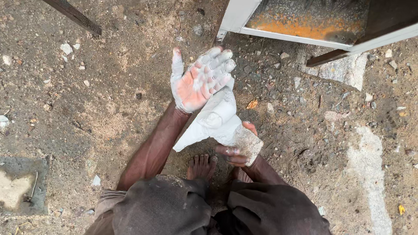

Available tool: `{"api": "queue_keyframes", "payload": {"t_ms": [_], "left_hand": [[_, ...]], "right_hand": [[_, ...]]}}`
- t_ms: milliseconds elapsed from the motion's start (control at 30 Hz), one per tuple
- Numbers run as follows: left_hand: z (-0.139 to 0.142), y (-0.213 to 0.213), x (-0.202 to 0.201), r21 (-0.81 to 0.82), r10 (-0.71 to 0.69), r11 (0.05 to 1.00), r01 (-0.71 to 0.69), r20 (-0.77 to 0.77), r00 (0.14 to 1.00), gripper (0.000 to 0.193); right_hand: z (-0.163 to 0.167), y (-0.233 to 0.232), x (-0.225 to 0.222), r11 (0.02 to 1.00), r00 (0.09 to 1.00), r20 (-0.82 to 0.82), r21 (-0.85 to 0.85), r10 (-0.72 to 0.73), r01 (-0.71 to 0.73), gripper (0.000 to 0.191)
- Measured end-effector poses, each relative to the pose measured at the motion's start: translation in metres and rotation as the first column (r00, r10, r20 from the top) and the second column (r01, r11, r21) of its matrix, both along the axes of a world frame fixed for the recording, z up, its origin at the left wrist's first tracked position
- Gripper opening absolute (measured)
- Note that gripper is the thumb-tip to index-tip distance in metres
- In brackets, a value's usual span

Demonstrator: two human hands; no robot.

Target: The person kneels on the ground and uses a trowel to apply white plaster to the edges and corners of a metal cabinet. The person repeatedly scoops plaster from their left hand onto the trowel and smooths it onto the cabinet's frame.

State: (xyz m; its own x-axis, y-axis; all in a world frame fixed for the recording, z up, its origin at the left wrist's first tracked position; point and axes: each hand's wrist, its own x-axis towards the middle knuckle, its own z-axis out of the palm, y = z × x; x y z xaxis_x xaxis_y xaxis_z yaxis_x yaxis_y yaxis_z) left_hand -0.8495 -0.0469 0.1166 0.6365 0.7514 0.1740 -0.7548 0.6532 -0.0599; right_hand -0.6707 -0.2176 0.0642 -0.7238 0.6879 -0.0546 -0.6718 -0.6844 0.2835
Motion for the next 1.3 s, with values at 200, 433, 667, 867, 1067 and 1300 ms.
{"api": "queue_keyframes", "payload": {"t_ms": [200,433,667,867,1067,1300], "left_hand": [[-0.038,0.017,-0.047,0.235,-0.104,0.940,0.246,-0.489,0.866,0.100],[-0.099,-0.001,0.008,-0.143,0.129,0.980,-0.139,-0.079,0.988,0.074],[-0.084,-0.038,0.062,-0.358,0.177,0.912,-0.201,-0.101,0.979,0.106],[-0.036,-0.031,0.025,-0.341,0.335,0.857,-0.385,-0.198,0.921,0.109],[-0.043,-0.001,-0.011,-0.121,0.158,0.970,-0.210,-0.344,0.926,0.107],[-0.102,0.000,0.030,-0.253,-0.112,0.962,-0.103,-0.709,0.696,0.122]], "right_hand": [[0.009,0.009,0.035,0.987,0.991,0.075,0.127,-0.110,0.100,0.082],[0.052,0.045,0.058,0.869,0.014,0.887,0.454,-0.461,-0.197,0.103],[0.049,0.039,0.011,0.578,-0.416,0.470,0.280,-0.779,-0.767,0.100],[0.049,0.031,0.023,0.643,-0.473,0.586,0.111,-0.658,-0.758,0.097],[0.081,0.040,0.085,0.782,-0.484,0.852,-0.158,-0.201,-0.603,0.089],[0.112,0.060,0.114,0.848,-0.052,0.991,0.078,-0.123,-0.525,0.097]]}}
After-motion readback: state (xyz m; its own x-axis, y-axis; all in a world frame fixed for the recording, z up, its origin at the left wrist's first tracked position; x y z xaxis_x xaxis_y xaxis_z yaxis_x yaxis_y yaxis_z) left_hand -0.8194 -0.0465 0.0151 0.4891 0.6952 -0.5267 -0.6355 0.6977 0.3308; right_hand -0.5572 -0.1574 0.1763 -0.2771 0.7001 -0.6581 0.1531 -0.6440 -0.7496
